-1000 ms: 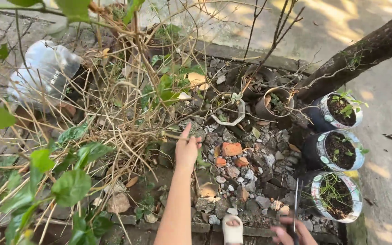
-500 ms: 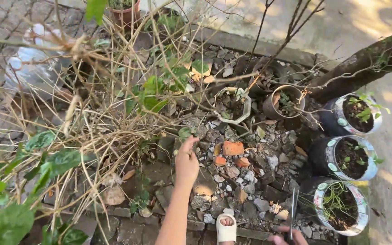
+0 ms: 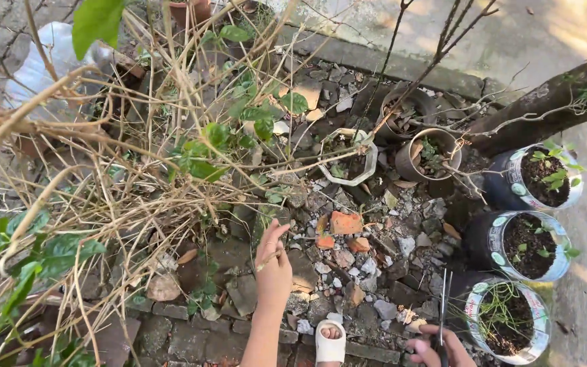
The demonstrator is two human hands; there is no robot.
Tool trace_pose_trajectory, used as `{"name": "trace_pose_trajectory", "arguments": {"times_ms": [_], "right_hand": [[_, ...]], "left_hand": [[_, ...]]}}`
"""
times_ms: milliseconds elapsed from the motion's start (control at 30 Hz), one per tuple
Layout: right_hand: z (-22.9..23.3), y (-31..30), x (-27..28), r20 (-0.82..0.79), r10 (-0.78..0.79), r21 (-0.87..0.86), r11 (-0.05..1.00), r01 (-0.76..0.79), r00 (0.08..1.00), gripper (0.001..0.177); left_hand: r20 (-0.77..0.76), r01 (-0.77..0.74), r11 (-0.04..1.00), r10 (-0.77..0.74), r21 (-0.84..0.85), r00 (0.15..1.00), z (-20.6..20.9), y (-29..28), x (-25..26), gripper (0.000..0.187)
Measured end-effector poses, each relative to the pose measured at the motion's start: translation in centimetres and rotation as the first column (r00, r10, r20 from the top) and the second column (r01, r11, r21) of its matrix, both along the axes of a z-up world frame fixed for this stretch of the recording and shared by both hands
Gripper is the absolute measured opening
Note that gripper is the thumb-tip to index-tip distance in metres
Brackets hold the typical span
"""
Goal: The recorder uses scissors to prune dry and green branches from a plant in an outdoor garden.
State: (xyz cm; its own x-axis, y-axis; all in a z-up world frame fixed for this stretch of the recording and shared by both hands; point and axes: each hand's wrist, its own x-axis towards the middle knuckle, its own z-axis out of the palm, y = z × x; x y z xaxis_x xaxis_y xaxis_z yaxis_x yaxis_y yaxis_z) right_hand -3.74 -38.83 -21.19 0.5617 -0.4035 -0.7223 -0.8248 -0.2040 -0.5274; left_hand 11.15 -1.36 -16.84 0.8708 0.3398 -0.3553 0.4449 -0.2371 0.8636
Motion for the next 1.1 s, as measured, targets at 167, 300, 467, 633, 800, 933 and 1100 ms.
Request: {"name": "trace_pose_trajectory", "arguments": {"times_ms": [167, 300, 467, 633, 800, 933, 1100], "right_hand": [[-0.6, -0.5, 0.8, -0.013, 0.016, 0.047, 0.999, -0.016, 1.0, 0.047], [-0.4, 0.0, 1.1, 0.036, 0.051, 0.014, 0.999, -0.052, 0.998, 0.046], [-0.7, 0.2, 1.1, 0.022, 0.07, 0.004, 0.998, -0.07, 0.997, 0.044], [7.3, 4.1, 6.1, 0.005, 0.094, 0.083, 0.992, -0.094, 0.996, 0.045], [15.9, 11.2, 11.8, 0.051, 0.009, 0.302, 0.953, -0.024, 0.999, 0.044], [20.3, 16.3, 14.7, 0.251, -0.157, 0.403, 0.914, 0.044, 0.955, 0.04], [21.3, 17.9, 16.3, 0.304, -0.309, 0.424, 0.891, 0.162, 0.901, 0.033]], "left_hand": [[0.292, -0.03, 0.871, -0.132, 0.489, 0.947, 0.1, 0.4, 1.1, 0.026], [0.159, -0.066, 0.958, 0.022, 0.279, 0.987, 0.9, 1.1, 1.4, 0.012], [0.236, -0.125, 0.975, 0.08, 0.182, 0.969, 1.7, 1.9, 0.8, 0.012], [0.218, -0.104, 0.971, 0.056, 0.217, 0.974, 2.8, 1.8, 1.9, 0.009], [0.121, -0.074, 0.977, 0.05, 0.201, 0.991, 3.7, 0.6, 2.5, 0.01], [0.166, -0.076, 0.974, 0.04, 0.213, 0.985, 3.2, 0.1, 2.4, 0.009], [0.063, -0.084, 0.978, 0.073, 0.193, 0.995, 3.1, -0.5, 2.3, 0.01]]}}
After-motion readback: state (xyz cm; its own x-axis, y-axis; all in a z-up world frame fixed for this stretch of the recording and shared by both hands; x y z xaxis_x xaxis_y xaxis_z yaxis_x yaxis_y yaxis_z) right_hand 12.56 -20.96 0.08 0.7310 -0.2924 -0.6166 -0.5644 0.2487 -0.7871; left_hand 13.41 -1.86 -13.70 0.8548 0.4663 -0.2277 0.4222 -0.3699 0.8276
